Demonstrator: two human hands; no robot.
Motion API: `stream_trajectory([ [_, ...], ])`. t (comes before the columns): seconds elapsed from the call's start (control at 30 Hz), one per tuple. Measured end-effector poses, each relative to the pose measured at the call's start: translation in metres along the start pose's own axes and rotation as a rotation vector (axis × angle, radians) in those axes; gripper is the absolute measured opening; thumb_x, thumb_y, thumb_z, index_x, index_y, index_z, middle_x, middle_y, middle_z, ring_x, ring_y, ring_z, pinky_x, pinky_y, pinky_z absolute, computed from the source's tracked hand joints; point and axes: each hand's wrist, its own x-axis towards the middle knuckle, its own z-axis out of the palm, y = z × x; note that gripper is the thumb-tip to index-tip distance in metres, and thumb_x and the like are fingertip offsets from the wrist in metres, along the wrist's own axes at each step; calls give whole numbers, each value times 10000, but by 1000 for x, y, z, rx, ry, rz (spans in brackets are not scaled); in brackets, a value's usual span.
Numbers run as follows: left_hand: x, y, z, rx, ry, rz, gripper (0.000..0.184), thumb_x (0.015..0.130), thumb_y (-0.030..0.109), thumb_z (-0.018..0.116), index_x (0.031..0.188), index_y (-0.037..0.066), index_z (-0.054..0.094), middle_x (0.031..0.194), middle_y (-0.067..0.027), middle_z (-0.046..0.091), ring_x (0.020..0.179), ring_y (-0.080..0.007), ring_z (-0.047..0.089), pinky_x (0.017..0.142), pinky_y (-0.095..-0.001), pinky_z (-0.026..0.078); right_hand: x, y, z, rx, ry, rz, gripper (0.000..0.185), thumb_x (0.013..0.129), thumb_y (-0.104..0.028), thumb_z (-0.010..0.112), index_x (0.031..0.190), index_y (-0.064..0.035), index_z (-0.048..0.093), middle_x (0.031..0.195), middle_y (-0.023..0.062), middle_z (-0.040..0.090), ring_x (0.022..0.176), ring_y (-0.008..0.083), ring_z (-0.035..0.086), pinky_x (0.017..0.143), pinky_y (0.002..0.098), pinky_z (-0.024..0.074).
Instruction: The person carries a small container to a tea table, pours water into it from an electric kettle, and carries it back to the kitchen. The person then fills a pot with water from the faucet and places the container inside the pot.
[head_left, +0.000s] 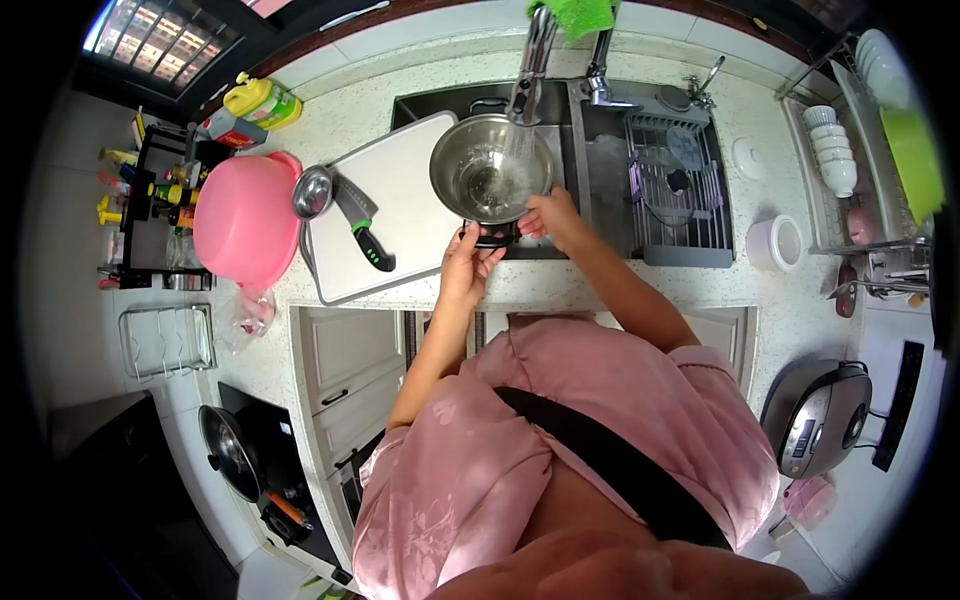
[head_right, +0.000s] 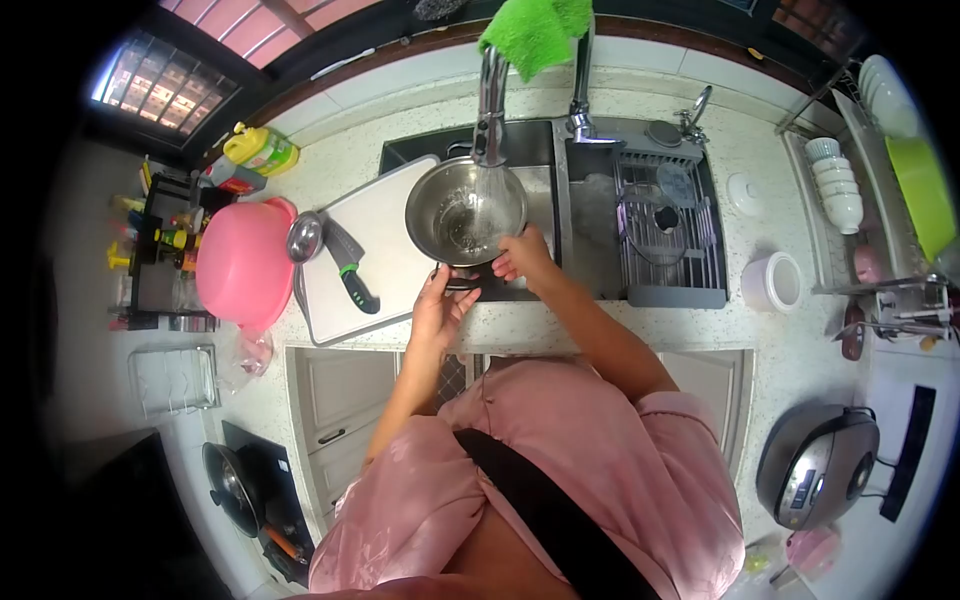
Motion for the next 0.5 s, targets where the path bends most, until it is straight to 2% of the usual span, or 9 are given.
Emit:
stream_trajectory([
  [0.1, -2, 3, 14, -42, -28, -5, 193, 901, 267, 569, 878, 77, 543, 914, -107, 628, 862, -239, 637, 759, -360, 542, -7, 1, -14, 54, -10, -17, 418, 770, -143, 527, 1117, 63, 419, 706, 190, 624, 525, 227, 615, 411, 289, 471],
  [0.17, 2, -1, 19, -51, -41, -18, 187, 902, 253, 571, 869, 71, 540, 908, -130, 643, 856, -237, 648, 740, -352, 545, -12, 4, -25, 53, -3, -30, 543, 800, -239, 576, 1193, 82, 382, 731, 191, 631, 563, 221, 626, 441, 283, 479],
  [0.2, 5, -4, 20, -68, -45, -33, 191, 896, 247, 568, 880, 58, 546, 962, -151, 621, 898, -270, 631, 780, -380, 535, -14, 4, -32, 57, 4, -31, 543, 800, -239, 576, 1193, 82, 382, 731, 191, 631, 563, 221, 626, 441, 283, 479],
  [0.23, 7, -5, 21, -85, -44, -42, 196, 890, 240, 565, 890, 45, 553, 1016, -172, 598, 941, -304, 614, 820, -409, 525, -15, 4, -38, 48, -6, -66, 618, 809, -288, 592, 1235, 89, 350, 745, 188, 635, 574, 215, 628, 452, 276, 478],
  [0.27, 9, -6, 22, -103, -44, -48, 215, 879, 232, 571, 881, 19, 543, 1025, -193, 589, 957, -343, 606, 820, -422, 527, -16, 5, -43, 39, -19, -100, 695, 818, -337, 608, 1278, 96, 318, 760, 184, 638, 585, 210, 631, 463, 269, 477],
  [0.37, 13, -5, 27, -123, -79, -66, 236, 870, 238, 582, 875, 7, 536, 1035, -208, 580, 974, -384, 593, 836, -434, 525, -15, 9, -67, 30, -38, -103, 742, 844, -370, 591, 1343, 69, 262, 781, 174, 642, 584, 195, 628, 477, 257, 471],
  [0.5, 16, -2, 34, -94, -81, -127, 241, 860, 233, 588, 864, 0, 524, 1026, -203, 568, 991, -422, 575, 852, -451, 520, -35, 11, -93, -4, 38, -159, 621, 872, -337, 557, 1316, 36, 338, 788, 150, 644, 583, 166, 618, 482, 249, 465],
])
